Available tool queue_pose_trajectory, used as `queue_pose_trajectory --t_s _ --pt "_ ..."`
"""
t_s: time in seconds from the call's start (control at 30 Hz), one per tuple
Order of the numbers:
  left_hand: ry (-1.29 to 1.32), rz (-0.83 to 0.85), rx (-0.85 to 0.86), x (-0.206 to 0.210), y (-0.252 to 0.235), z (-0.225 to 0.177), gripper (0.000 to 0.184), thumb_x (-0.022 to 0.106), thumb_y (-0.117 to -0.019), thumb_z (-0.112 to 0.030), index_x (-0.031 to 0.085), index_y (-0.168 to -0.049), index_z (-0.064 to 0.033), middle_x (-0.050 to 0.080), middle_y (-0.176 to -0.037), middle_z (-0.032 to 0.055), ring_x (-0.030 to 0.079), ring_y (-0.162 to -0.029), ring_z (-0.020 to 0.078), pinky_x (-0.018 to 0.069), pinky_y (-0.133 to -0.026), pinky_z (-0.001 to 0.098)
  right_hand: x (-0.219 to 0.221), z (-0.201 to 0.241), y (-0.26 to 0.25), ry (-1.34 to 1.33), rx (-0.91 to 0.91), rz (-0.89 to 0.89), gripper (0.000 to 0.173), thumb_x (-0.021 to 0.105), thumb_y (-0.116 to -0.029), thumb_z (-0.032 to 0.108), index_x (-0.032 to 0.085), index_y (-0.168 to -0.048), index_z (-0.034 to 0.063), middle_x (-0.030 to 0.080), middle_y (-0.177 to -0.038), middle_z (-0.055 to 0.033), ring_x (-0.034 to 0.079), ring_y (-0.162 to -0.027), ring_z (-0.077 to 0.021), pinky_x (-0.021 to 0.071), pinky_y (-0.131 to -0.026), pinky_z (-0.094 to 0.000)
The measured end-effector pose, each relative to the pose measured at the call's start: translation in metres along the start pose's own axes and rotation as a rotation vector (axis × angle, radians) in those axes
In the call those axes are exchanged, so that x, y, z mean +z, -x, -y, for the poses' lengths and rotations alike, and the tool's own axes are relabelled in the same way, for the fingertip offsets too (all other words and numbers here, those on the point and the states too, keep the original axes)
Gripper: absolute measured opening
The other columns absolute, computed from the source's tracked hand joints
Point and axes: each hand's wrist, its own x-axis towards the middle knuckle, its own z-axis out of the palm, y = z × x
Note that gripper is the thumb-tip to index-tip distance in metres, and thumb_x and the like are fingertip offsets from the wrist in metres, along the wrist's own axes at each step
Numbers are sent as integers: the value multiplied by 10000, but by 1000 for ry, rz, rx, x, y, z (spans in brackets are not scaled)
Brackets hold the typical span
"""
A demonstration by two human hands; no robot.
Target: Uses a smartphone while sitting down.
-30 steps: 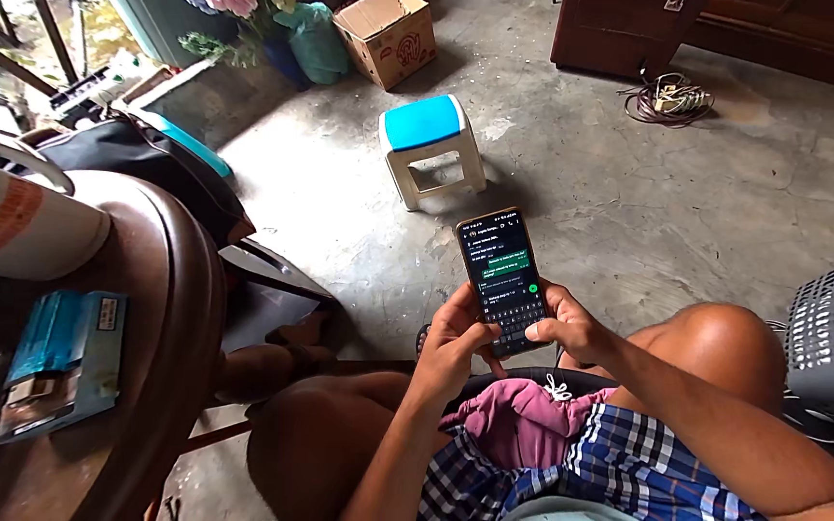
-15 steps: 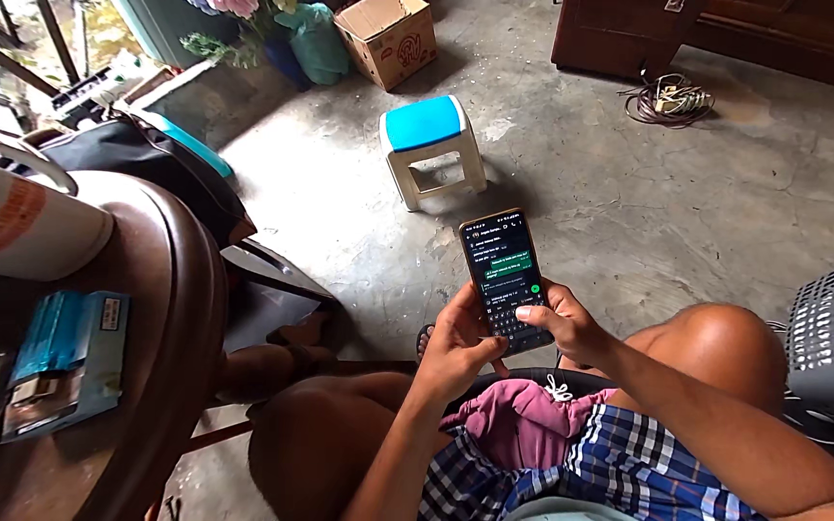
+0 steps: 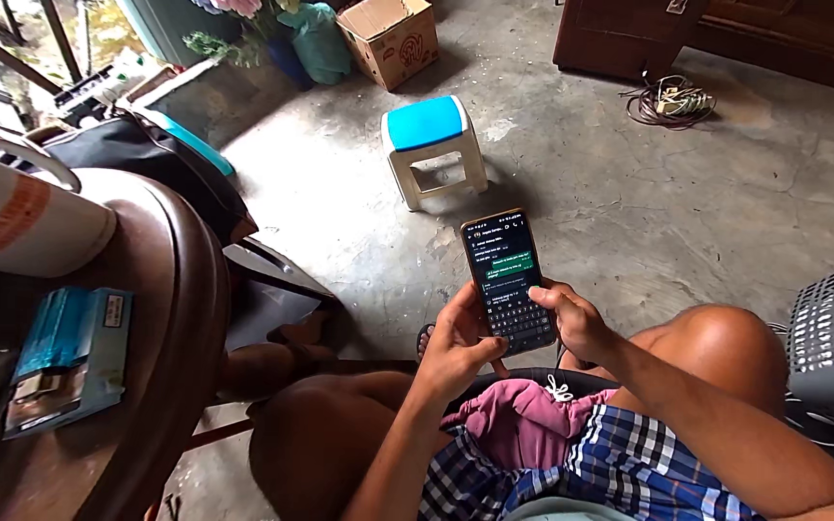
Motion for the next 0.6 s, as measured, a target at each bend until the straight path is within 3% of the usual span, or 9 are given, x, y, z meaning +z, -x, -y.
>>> queue_pose_trajectory --t_s 0.27,0.43,0.6 --pt "2 -8 -1 0 -1 1 573 600 -853 122 426 -1385 -3 665 -1222 191 741 -945 262 626 -546 332 -7 -5 -1 -87 -30 129 331 444 -1004 128 609 -1279 48 731 -1119 -52 705 -1035 -121 577 -963 -343" --pt "5 -22 -8 0 -1 2 596 607 -845 122 413 -1395 1 658 -1230 194 737 -962 264 626 -554 331 -7 -5 -1 -70 -45 158 344 478 -959 32 578 -1288 38 733 -1117 -30 707 -1026 -96 582 -955 -325" --pt "4 -61 -36 1 -1 1 561 660 -888 61 422 -1393 1 668 -1193 198 740 -880 251 621 -545 316 -7 -1 0 14 -29 202 450 611 -898 58 514 -1334 5 727 -1151 -41 720 -1027 -119 612 -923 -335"
